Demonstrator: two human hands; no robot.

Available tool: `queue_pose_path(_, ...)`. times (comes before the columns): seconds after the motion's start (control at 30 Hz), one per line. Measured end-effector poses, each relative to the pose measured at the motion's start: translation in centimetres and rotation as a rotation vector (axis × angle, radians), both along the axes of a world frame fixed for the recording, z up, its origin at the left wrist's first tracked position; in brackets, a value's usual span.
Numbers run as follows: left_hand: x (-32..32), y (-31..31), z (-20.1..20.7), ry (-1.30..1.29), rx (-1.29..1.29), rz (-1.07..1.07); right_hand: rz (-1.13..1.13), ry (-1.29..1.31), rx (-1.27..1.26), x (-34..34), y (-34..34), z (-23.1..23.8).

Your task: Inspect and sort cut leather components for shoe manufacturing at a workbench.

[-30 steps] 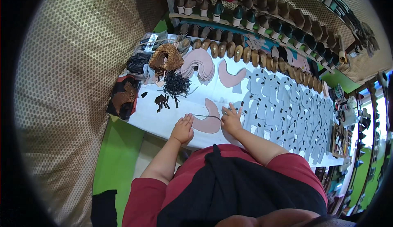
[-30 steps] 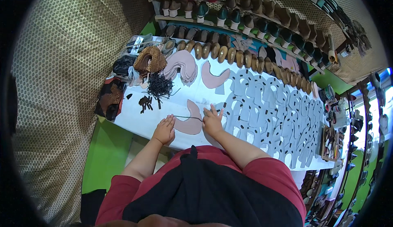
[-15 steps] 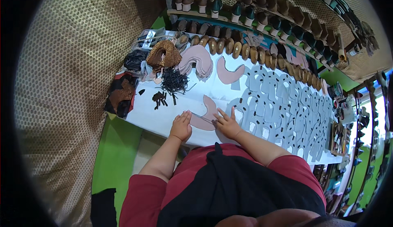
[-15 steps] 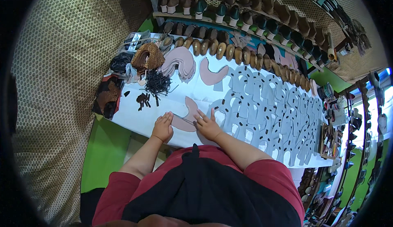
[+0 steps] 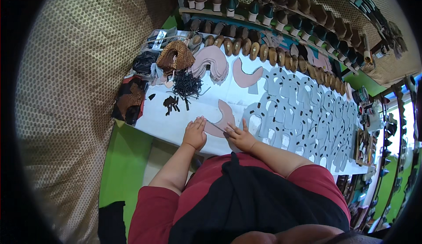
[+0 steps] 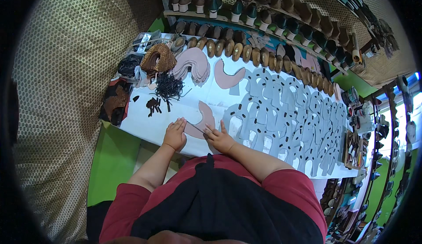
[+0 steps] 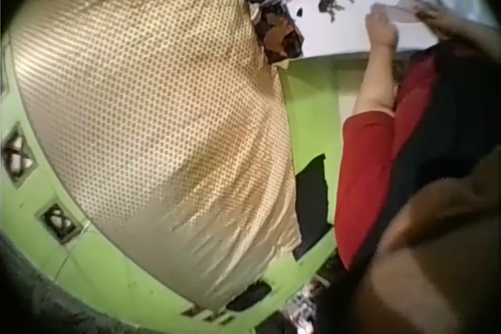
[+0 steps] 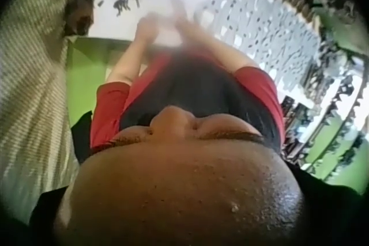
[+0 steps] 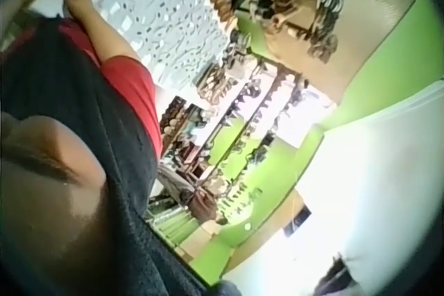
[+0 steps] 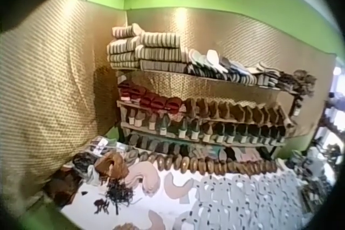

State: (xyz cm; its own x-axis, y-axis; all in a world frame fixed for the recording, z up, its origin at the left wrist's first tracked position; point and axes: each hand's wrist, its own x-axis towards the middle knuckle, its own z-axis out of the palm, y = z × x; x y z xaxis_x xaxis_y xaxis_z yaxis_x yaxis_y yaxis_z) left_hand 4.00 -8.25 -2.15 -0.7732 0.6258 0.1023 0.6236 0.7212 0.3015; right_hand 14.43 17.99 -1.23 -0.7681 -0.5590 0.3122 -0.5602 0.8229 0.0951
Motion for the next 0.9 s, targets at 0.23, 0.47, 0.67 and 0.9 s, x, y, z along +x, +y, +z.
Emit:
queue_pose_path(0.23, 0.2, 0.7, 0.1, 0.033, -0.046, -0.002, -0.145, -0.118, -0.209, -0.1, 0.3, -0.2)
queue_pose_path(0.47, 0.3, 0.5, 0.2, 0.052, -0.003, 0.01, -0.324, -0.218, -0.344, 0.1, 0.9, -0.8)
queue_pose_path(0.67, 0.3, 0.4, 0.5, 0.04, -0.052, -0.007, -0.465, -0.421, -0.432, 0.2, 0.4, 0.8)
queue_pose_path(0.9, 0.2, 0.4, 0.3, 0.076, -0.038, -0.03, -0.395, -0.459, -0.43, 0.7, 1.1, 1.3)
